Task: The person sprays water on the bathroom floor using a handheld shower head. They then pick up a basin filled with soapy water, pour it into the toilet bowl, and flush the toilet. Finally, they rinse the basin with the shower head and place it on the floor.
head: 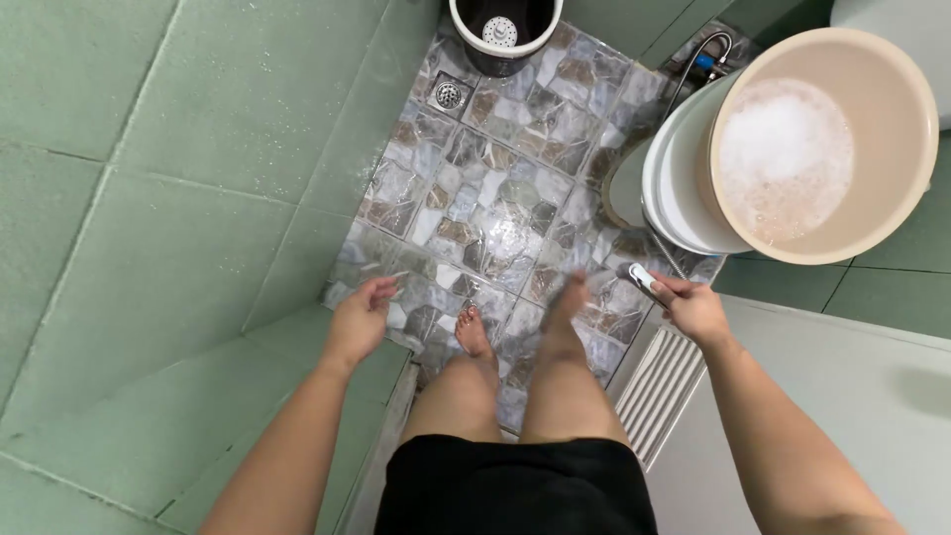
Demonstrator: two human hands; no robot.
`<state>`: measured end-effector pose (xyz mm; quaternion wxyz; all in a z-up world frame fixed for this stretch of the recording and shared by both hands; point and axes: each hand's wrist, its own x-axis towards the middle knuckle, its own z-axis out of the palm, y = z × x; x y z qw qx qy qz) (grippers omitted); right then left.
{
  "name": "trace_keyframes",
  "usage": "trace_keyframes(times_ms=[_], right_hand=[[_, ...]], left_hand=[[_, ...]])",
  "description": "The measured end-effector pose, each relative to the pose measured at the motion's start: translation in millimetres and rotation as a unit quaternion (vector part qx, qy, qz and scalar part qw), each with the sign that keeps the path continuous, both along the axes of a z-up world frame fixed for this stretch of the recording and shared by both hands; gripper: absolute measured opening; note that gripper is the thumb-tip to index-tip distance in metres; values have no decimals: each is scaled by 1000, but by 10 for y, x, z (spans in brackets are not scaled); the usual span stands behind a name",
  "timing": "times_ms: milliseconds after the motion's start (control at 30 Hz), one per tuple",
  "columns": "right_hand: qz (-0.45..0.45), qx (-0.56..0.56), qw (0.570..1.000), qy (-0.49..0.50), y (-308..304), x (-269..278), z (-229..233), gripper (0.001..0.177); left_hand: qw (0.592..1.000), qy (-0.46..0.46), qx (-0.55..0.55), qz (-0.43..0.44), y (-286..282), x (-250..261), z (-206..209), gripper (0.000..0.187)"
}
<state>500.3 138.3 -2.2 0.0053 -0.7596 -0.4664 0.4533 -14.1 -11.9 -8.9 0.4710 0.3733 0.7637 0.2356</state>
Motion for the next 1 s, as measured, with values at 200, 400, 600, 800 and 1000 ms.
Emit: trace_keyframes(times_ms=[200, 400, 600, 800, 1000], right_hand=[[-2, 64, 989, 137, 182, -103, -48, 33], [16, 17, 988, 154, 636, 15, 230, 33], [99, -87, 984, 120, 1189, 190, 48, 30], [121, -128, 975, 134, 1484, 254, -231, 30], [104, -153, 968, 170, 1499, 164, -442, 29]], left_hand=[[999, -11, -6, -46, 237, 150, -96, 38], [1000, -14, -15, -7, 16, 350, 176, 42], [986, 6, 34, 161, -529, 616, 421, 42], [967, -53, 14, 248, -691, 1490, 369, 41], [967, -78, -14, 244, -644, 1899, 235, 43]])
